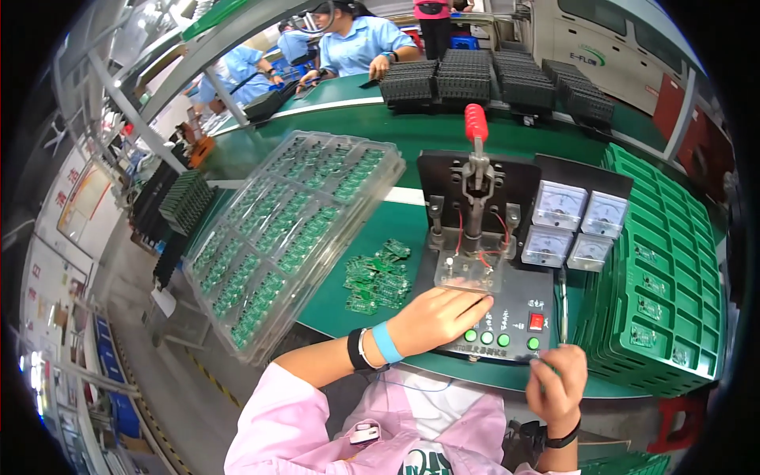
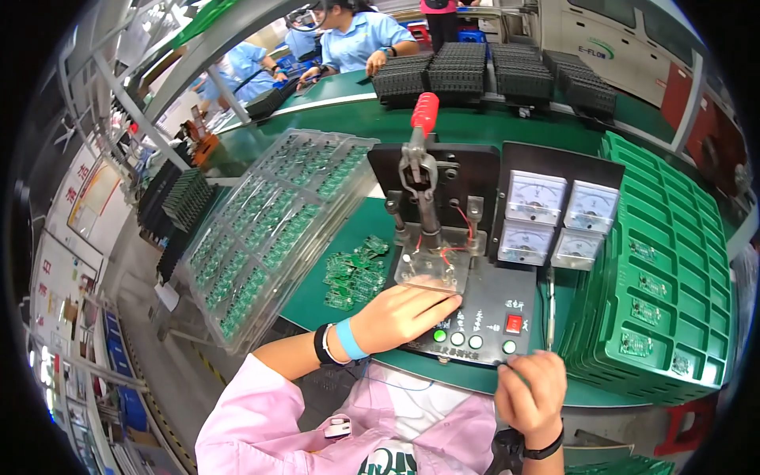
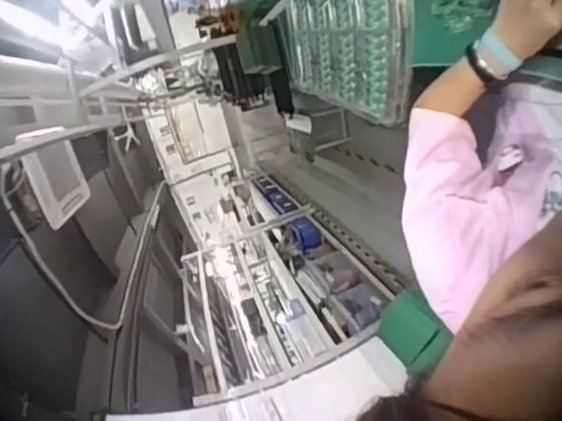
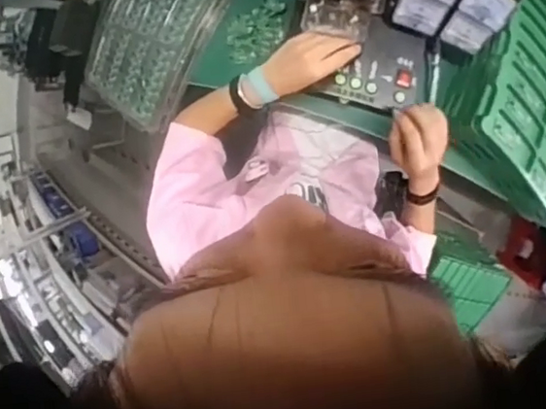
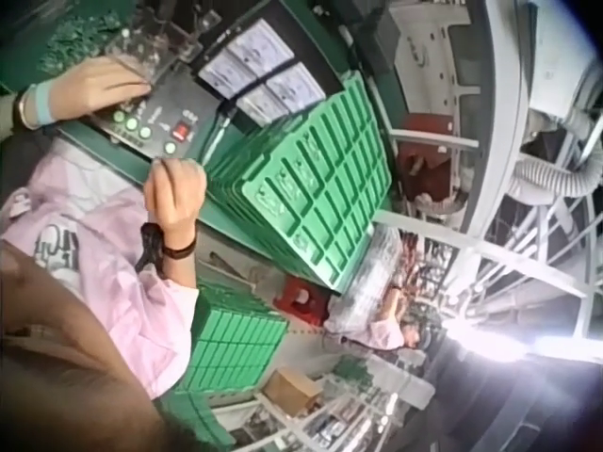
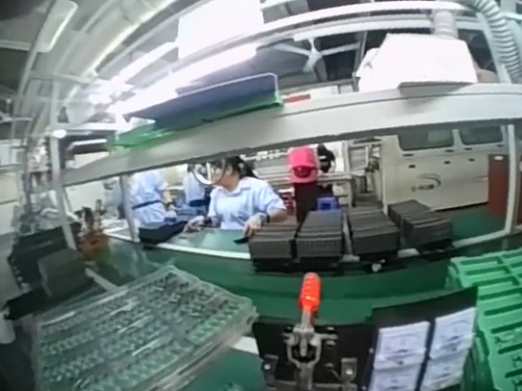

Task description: The person picks up a circuit board, places it into a testing machine, and pulls a lever. After pressing buttons on the machine, the person removes the circuit board and places it into a slot in a green tray.

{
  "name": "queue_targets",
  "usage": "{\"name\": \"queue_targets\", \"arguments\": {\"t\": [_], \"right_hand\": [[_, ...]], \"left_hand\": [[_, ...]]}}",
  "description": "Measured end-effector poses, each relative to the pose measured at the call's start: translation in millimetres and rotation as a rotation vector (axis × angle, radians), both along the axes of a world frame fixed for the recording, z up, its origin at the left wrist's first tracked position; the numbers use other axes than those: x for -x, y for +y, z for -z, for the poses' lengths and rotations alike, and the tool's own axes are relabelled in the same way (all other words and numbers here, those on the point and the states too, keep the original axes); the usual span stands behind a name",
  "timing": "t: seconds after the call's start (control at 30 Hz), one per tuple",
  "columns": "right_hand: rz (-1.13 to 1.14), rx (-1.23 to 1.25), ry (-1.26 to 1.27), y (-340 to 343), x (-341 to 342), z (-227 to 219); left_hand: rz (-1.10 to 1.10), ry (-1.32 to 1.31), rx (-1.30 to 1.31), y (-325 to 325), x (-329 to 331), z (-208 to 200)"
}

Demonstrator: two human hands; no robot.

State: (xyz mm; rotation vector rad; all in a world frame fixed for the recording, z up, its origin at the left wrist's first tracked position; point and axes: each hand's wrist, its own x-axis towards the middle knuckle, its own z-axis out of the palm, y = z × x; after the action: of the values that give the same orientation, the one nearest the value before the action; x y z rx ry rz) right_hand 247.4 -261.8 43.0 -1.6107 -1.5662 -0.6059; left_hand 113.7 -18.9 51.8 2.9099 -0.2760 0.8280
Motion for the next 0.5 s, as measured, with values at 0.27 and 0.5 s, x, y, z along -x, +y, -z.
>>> {"name": "queue_targets", "arguments": {"t": [0.27, 0.5], "right_hand": [[-0.055, 0.073, 0.124, 27.6, 9.8, 32.8], [-0.003, 0.054, 0.145, 27.7, 13.4, 45.9]], "left_hand": [[-0.004, 0.095, -0.013, -1.4, 14.3, 5.2], [-0.129, 0.229, 0.024, -19.5, 17.4, 7.7]]}}
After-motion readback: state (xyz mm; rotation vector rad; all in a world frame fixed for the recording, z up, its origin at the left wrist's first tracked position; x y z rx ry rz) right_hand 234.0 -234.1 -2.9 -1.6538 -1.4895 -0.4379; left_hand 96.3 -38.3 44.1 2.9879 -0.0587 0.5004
